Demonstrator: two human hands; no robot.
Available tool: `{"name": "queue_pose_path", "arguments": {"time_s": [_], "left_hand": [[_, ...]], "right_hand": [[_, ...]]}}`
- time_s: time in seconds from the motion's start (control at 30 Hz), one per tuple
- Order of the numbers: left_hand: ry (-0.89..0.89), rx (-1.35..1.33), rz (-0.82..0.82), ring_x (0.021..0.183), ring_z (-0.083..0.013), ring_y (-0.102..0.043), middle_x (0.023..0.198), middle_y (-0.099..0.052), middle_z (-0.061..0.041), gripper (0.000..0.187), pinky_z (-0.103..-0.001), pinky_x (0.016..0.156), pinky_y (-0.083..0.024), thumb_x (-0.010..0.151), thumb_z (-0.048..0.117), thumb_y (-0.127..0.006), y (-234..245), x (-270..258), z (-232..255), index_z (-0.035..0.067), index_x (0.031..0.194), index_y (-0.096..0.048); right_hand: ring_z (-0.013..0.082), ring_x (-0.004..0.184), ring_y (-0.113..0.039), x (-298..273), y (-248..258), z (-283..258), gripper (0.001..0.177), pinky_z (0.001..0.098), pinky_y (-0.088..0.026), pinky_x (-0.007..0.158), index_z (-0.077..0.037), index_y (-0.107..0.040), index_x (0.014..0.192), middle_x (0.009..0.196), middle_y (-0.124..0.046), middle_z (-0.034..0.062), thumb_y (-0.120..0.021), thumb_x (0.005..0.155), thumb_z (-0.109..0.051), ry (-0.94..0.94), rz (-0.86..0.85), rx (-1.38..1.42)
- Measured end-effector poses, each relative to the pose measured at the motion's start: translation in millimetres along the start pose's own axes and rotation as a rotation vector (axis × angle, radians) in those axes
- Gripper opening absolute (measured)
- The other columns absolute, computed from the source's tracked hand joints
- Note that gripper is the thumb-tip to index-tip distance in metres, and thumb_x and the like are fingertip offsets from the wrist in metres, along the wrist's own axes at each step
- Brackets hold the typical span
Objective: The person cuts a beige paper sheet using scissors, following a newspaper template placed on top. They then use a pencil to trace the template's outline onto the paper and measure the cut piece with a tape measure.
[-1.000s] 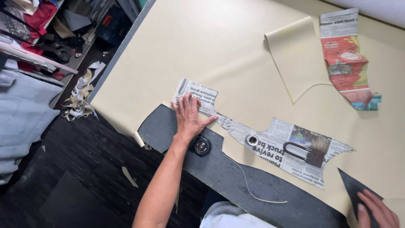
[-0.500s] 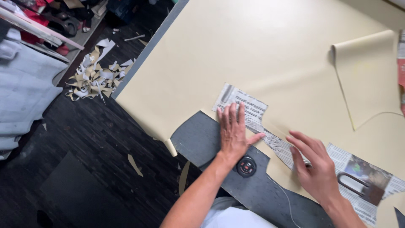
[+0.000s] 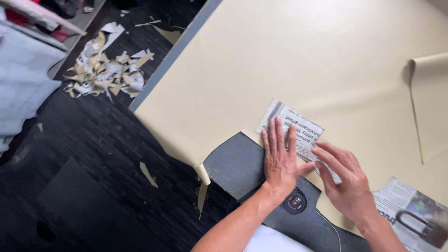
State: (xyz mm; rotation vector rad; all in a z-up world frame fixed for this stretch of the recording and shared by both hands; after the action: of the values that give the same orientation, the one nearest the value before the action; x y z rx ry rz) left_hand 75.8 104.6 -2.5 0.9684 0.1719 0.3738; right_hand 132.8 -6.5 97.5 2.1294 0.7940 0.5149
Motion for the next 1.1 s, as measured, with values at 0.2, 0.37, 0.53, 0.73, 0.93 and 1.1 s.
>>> {"name": "queue_pose_path", "arguments": {"time_s": [0.2,0.37,0.53,0.73,0.93,1.1], "left_hand": [[-0.025,0.007,0.005,0.157,-0.043,0.006,0.167,0.007,-0.032,0.135,-0.061,0.127,0.003,0.073,0.071,-0.076,-7,4,-1,0.007,0.162,0.003],[-0.045,0.053,-0.032,0.155,-0.0409,0.007,0.167,0.009,-0.028,0.134,-0.061,0.125,0.004,0.074,0.069,-0.078,-1,7,6,0.005,0.162,0.0],[-0.279,0.06,-0.053,0.16,-0.032,-0.012,0.17,-0.014,-0.019,0.095,-0.054,0.131,-0.008,0.088,0.034,-0.074,-1,1,25,0.004,0.161,-0.022],[-0.863,-0.051,-0.485,0.157,-0.0244,-0.035,0.164,-0.042,-0.012,0.057,-0.046,0.132,-0.023,0.103,0.016,-0.061,-25,-55,73,0.003,0.155,-0.041],[-0.925,0.093,-0.502,0.152,-0.0246,-0.031,0.162,-0.039,-0.012,0.063,-0.047,0.126,-0.02,0.102,0.036,-0.053,-30,-56,80,0.003,0.154,-0.04],[-0.946,0.18,-0.509,0.153,-0.0217,-0.025,0.163,-0.035,-0.009,0.068,-0.048,0.126,-0.015,0.102,0.045,-0.047,-35,-56,81,0.005,0.156,-0.036]], "right_hand": [[0.0292,0.124,-0.059,-85,38,42,0.05,0.0404,-0.054,0.095,-0.015,-0.069,0.125,0.14,-0.062,0.0061,-0.079,0.076,-0.01,-0.269,0.018,-0.113],[0.031,0.123,-0.059,-128,31,58,0.067,0.0397,-0.053,0.098,-0.009,-0.058,0.139,0.14,-0.06,0.0132,-0.079,0.075,-0.011,-0.346,0.112,-0.052],[0.0308,0.125,-0.062,-147,16,77,0.063,0.0398,-0.053,0.102,-0.006,-0.056,0.141,0.139,-0.062,0.0129,-0.077,0.082,-0.007,-0.38,0.237,-0.018],[0.0315,0.126,-0.06,-157,5,90,0.067,0.0432,-0.05,0.105,-0.007,-0.054,0.143,0.138,-0.062,0.0137,-0.076,0.08,-0.005,-0.414,0.262,-0.026],[0.0305,0.127,-0.06,-159,7,90,0.06,0.0443,-0.049,0.106,-0.009,-0.056,0.141,0.135,-0.065,0.0124,-0.075,0.084,-0.009,-0.421,0.306,0.017],[0.0303,0.127,-0.06,-158,15,91,0.058,0.0433,-0.051,0.105,-0.009,-0.056,0.141,0.134,-0.066,0.0125,-0.075,0.086,-0.012,-0.427,0.352,0.045]]}}
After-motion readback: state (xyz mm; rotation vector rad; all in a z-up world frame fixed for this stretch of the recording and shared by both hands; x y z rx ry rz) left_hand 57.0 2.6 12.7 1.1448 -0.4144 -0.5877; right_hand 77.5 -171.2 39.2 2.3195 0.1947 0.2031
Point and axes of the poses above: each hand's wrist, its own x-axis towards the middle knuckle, its own y-axis out of the back of the hand, z = x × y, the point moved 4 cm from there along x, towards the middle knuckle
